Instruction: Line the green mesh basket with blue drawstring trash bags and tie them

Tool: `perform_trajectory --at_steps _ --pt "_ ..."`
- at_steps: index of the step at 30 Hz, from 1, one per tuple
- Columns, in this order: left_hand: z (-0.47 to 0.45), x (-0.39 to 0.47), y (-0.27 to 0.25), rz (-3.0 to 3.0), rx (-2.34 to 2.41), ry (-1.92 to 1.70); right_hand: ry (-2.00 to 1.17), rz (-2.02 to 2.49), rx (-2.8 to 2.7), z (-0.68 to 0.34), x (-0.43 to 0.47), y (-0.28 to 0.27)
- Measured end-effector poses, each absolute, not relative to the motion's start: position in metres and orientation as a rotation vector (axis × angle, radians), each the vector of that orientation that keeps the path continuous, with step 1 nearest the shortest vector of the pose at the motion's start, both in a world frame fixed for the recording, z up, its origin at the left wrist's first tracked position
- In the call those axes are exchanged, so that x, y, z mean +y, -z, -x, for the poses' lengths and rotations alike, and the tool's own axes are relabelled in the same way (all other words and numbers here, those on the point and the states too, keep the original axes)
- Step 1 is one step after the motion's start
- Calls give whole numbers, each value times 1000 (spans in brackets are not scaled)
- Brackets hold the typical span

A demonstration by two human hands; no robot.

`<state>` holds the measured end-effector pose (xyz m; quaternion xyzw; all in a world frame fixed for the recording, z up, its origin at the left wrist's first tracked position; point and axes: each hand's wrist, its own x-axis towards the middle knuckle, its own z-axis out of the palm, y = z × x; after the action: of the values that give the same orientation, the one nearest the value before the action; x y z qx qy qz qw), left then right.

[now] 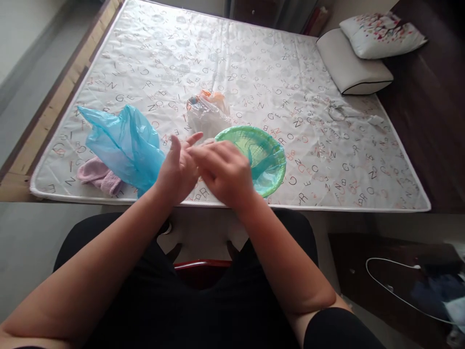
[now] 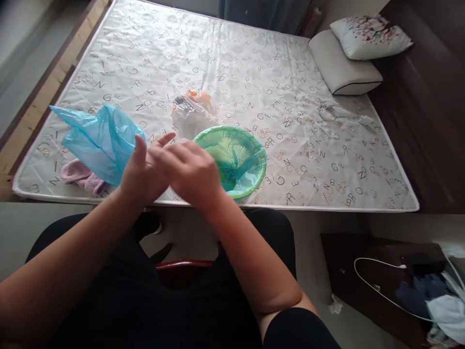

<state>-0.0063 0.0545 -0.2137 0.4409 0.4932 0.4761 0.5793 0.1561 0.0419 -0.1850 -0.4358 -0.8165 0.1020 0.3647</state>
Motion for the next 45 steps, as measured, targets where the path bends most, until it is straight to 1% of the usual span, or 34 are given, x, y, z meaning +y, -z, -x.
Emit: perform_trajectory --at_steps 2,4,7,11,13,16,20,22,24,27,30,33,35,41,45 --pt "19 69 213 -1026 1189 -1104 -294 1254 -1948 -177 55 192" --pt "33 83 218 -1051 1347 -1065 -327 1395 -1831 -194 66 204" --pt "51 98 231 -1027 1553 -899 -415 1544 -1758 -210 79 226" --pt "62 109 251 -1181 1591 -708 -603 1561 -1719 -223 89 235" --pt "61 111 260 -1291 1597 -694 -609 1560 -1655 -235 92 228" --pt "54 108 273 -1338 1581 -653 -495 1661 -1526 -265 97 217" --pt "35 96 275 -1061 1512 -538 -370 1838 -1388 -312 105 230" --pt "25 89 271 -926 1417 -447 -433 1911 -1331 -328 107 245" --pt "19 83 265 -852 1291 -333 -588 1971 -1284 -335 107 258" --pt "15 77 261 -820 1137 -228 -747 2054 -1243 -335 103 264" --pt "16 77 264 -835 1080 -257 -751 2097 -1237 -332 100 261" --pt "17 81 268 -835 1108 -377 -715 2095 -1222 -331 100 259" --pt "17 85 270 -800 1171 -467 -750 2057 -1161 -331 102 259" --pt "23 102 269 -700 1240 -692 -1286 1721 -708 -321 105 250" --pt "31 110 274 -703 1326 -771 -1426 1579 -669 -313 105 242"
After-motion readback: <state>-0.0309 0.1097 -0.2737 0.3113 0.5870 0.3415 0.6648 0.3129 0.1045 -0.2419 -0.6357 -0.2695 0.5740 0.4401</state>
